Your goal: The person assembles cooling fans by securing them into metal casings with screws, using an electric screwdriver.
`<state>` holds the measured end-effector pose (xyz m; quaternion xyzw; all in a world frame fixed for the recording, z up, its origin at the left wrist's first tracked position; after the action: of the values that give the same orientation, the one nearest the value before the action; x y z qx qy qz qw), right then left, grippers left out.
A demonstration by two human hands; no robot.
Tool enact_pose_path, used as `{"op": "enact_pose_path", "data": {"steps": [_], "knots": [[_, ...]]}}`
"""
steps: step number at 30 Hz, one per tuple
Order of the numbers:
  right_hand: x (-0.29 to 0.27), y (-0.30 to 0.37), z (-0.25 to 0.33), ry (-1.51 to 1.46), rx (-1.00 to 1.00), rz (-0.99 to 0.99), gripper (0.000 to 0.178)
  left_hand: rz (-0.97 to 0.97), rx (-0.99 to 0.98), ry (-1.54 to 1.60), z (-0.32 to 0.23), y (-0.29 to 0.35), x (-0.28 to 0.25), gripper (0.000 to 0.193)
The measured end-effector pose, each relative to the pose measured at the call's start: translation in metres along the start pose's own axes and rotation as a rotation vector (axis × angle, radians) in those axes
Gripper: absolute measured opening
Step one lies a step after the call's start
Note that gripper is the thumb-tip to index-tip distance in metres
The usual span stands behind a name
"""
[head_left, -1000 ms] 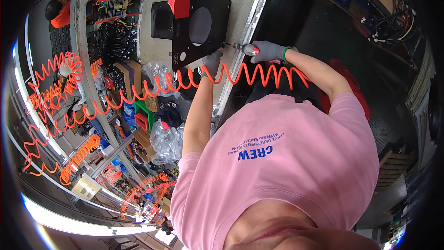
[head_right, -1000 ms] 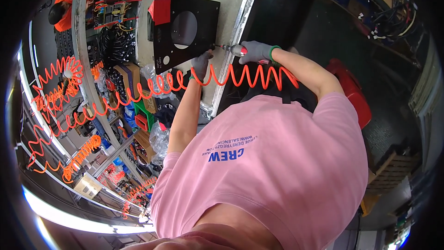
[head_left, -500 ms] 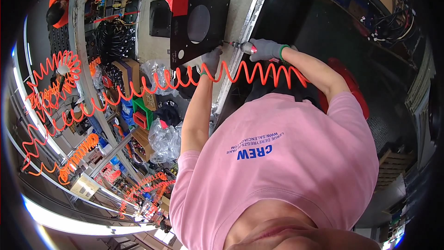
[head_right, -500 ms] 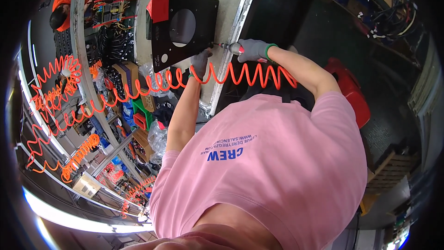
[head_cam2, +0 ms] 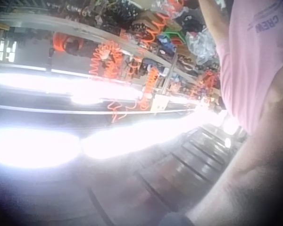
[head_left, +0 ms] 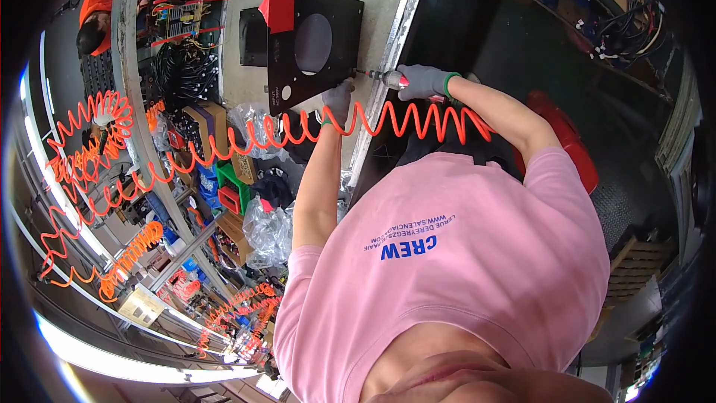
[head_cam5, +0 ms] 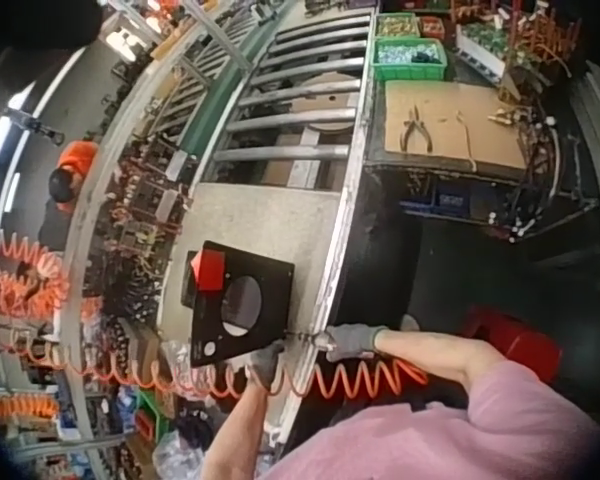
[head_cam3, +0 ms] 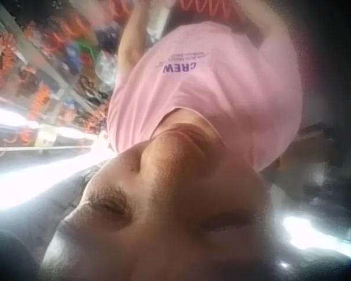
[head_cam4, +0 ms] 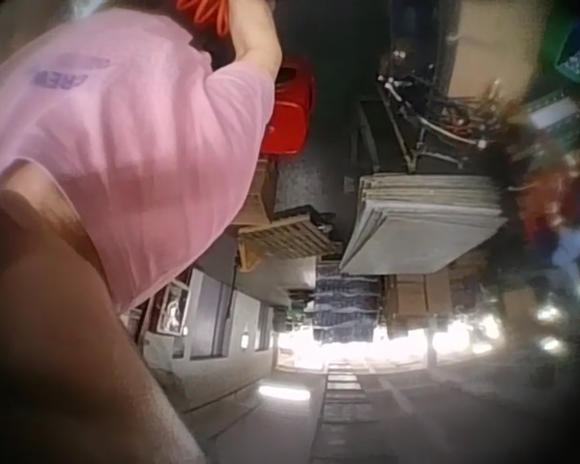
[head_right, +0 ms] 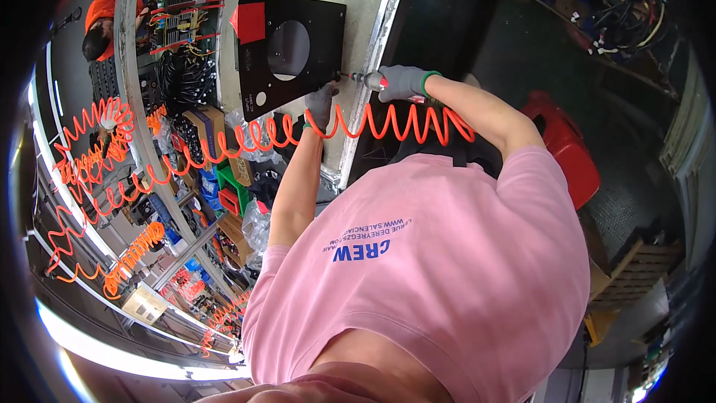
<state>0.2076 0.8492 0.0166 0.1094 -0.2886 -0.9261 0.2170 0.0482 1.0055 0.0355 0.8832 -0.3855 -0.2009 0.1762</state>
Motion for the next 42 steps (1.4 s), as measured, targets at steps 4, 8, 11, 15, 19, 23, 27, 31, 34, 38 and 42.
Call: {"op": "enact_pose_path", "data": {"steps": [4,8,11,15,19,23,27,31,34,38,42], "knots": [[0.005,-0.009,-0.007,-0.058,-0.037,0.005,0.06,0.006,0.013,-0.053,-0.003,-0.001,0.0,0.011],[0.001,0.001,-0.005,-0.04,-0.002,0.021,0.061,0.01,-0.012,-0.066,-0.001,0.0,0.0,0.012],[0.001,0.002,-0.009,-0.016,0.0,0.028,0.062,-0.002,-0.019,-0.118,0.011,-0.004,-0.009,0.012],[-0.004,0.016,-0.003,0.029,0.078,0.056,0.065,0.001,0.047,-0.124,0.006,-0.004,-0.007,0.015],[-0.001,0.009,-0.008,0.082,0.055,0.017,0.066,-0.129,-0.203,-0.358,0.031,0.008,-0.012,0.023],[-0.002,0.018,-0.008,0.093,0.079,0.004,0.067,-0.231,-0.047,0.062,0.03,0.04,0.022,0.028],[-0.004,0.02,-0.01,0.099,0.104,-0.008,0.066,-0.036,-0.187,0.418,0.024,0.03,0.051,0.031],[-0.002,0.027,-0.001,0.14,0.1,0.022,0.064,-0.028,-0.312,0.415,0.024,0.013,0.052,0.032],[0.0,0.03,0.009,0.169,0.099,0.041,0.062,-0.06,-0.311,0.469,0.034,0.004,0.05,0.026],[0.003,0.032,0.023,0.228,0.11,0.082,0.062,-0.183,-0.268,0.578,0.042,0.019,0.037,0.02],[0.011,0.015,0.042,0.23,0.074,0.132,0.064,-0.277,-0.251,0.877,0.078,0.052,0.01,0.017]]}}
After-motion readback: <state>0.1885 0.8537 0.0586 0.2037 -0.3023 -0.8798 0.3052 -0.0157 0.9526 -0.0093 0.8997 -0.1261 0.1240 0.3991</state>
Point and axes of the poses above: each hand's wrist, its own y-axis away from the middle knuckle, its own x-axis out of the palm, z = x × y, the point moved 6 cm from there along -y, towards the middle knuckle, and after that the axes turned 15 degrees about z, right-handed, at the moved point
